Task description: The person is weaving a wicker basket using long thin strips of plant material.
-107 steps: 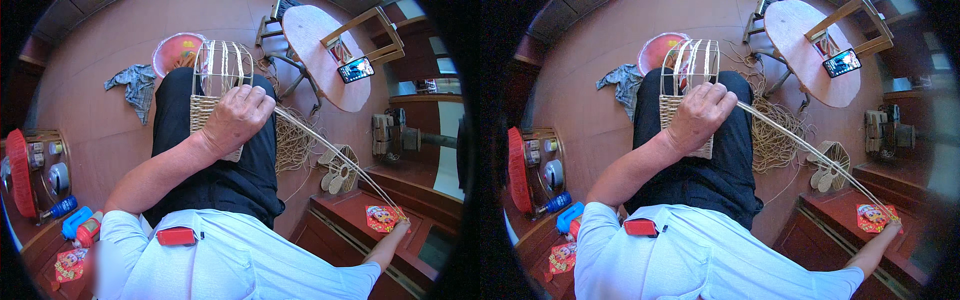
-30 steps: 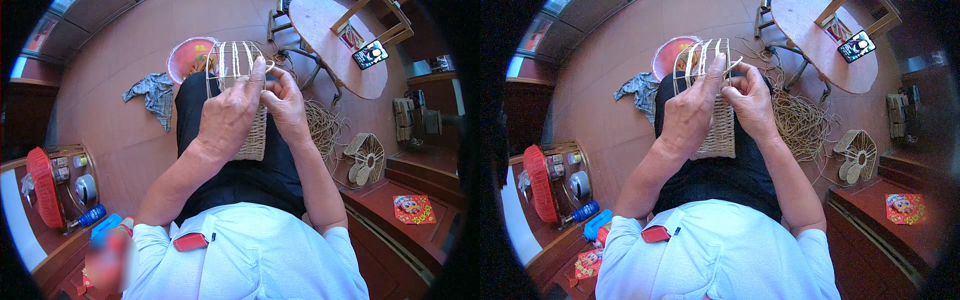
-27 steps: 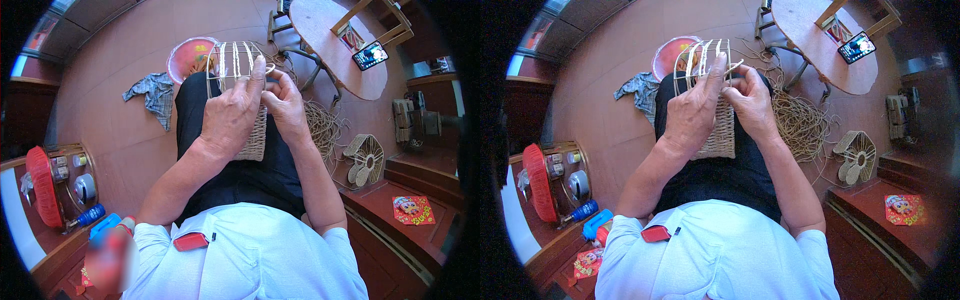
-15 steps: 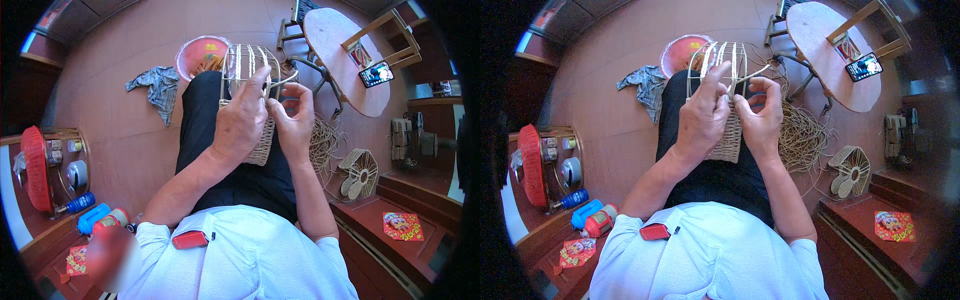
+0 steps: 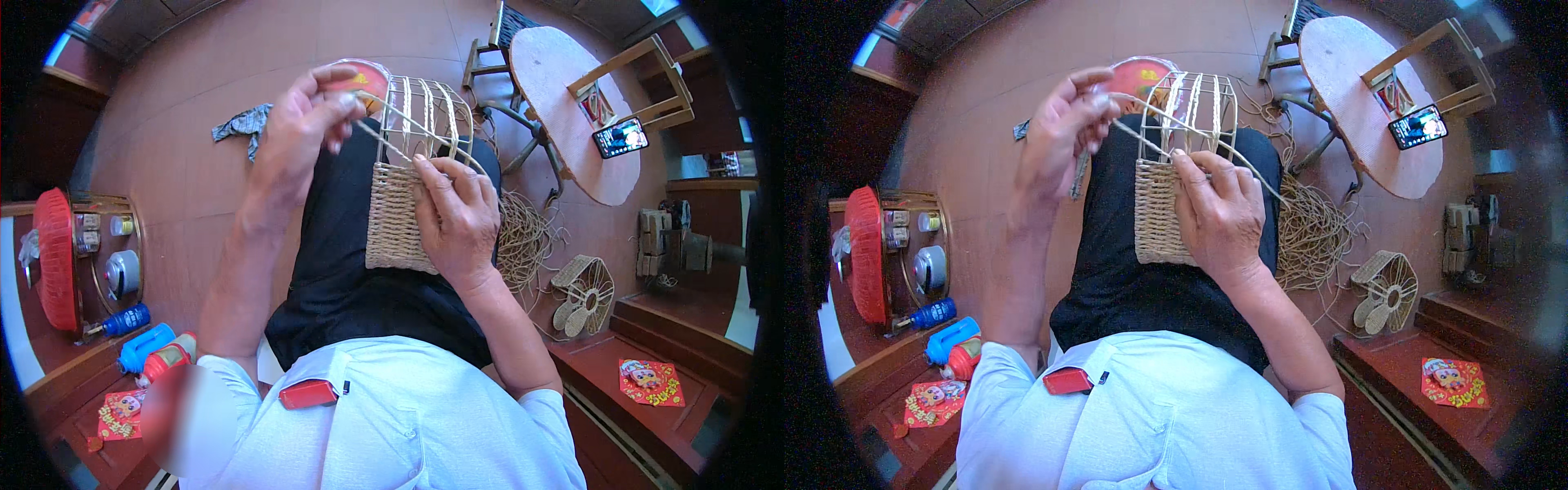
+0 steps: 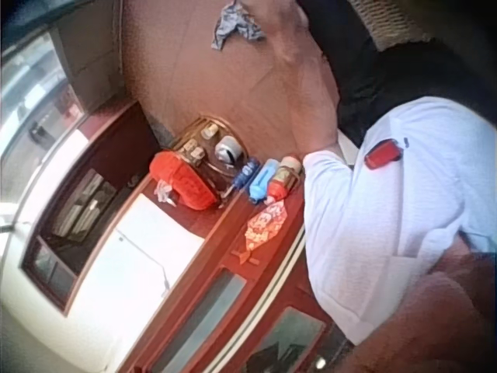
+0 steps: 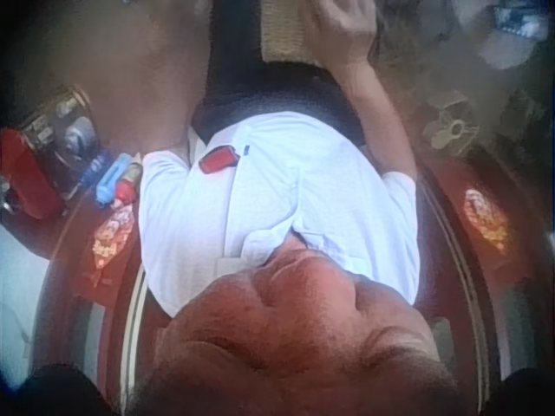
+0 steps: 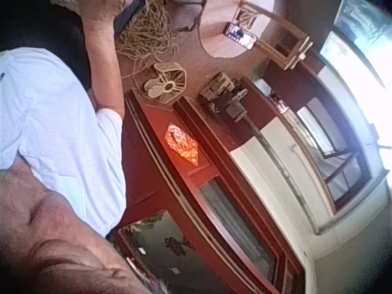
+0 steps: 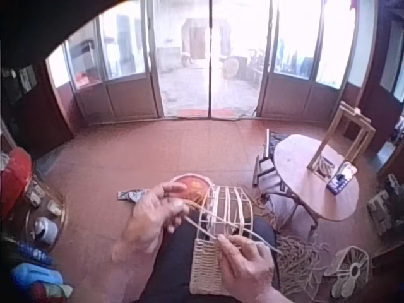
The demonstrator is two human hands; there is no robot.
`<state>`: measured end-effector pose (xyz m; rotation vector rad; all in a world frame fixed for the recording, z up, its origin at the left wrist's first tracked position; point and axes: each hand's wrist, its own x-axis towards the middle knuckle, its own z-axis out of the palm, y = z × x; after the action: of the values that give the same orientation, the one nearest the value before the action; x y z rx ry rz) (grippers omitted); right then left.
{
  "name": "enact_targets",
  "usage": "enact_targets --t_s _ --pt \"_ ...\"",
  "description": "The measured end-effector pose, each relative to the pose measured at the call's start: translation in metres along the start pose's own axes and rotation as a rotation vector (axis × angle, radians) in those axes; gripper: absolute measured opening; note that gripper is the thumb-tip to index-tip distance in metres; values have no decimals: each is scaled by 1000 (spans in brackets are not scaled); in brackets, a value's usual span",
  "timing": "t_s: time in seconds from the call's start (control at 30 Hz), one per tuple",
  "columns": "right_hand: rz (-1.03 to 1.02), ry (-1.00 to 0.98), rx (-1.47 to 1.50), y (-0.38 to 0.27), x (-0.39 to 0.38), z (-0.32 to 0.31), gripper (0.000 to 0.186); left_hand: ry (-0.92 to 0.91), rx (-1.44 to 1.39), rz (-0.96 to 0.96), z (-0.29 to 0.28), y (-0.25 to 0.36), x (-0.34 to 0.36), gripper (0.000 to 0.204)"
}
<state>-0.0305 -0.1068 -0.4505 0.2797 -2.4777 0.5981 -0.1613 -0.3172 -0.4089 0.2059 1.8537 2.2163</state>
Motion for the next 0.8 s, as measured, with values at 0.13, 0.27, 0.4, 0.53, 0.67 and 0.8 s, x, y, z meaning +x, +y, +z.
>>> enact_targets --t_s 0.13,0.27,0.4,0.53,0.67,0.8 --pt "6 -170 -159 -17 -5 -13 61 -74 89 106 25 27 33 42" --pt "5 -217 -224 -22 -3 -13 68 -236 421 352 56 29 47 41" --pt "45 -239 -178 -21 2 -16 63 -162 589 459 69 29 19 41" --pt "67 -215 -113 -19 6 -13 55 87 587 202 12 -10 3 54" --pt "73 -188 -71 -17 8 -11 52 5 174 -149 9 -47 -27 68" --pt "63 -141 -55 -16 10 -10 52 -57 -85 -110 23 -46 -31 81"
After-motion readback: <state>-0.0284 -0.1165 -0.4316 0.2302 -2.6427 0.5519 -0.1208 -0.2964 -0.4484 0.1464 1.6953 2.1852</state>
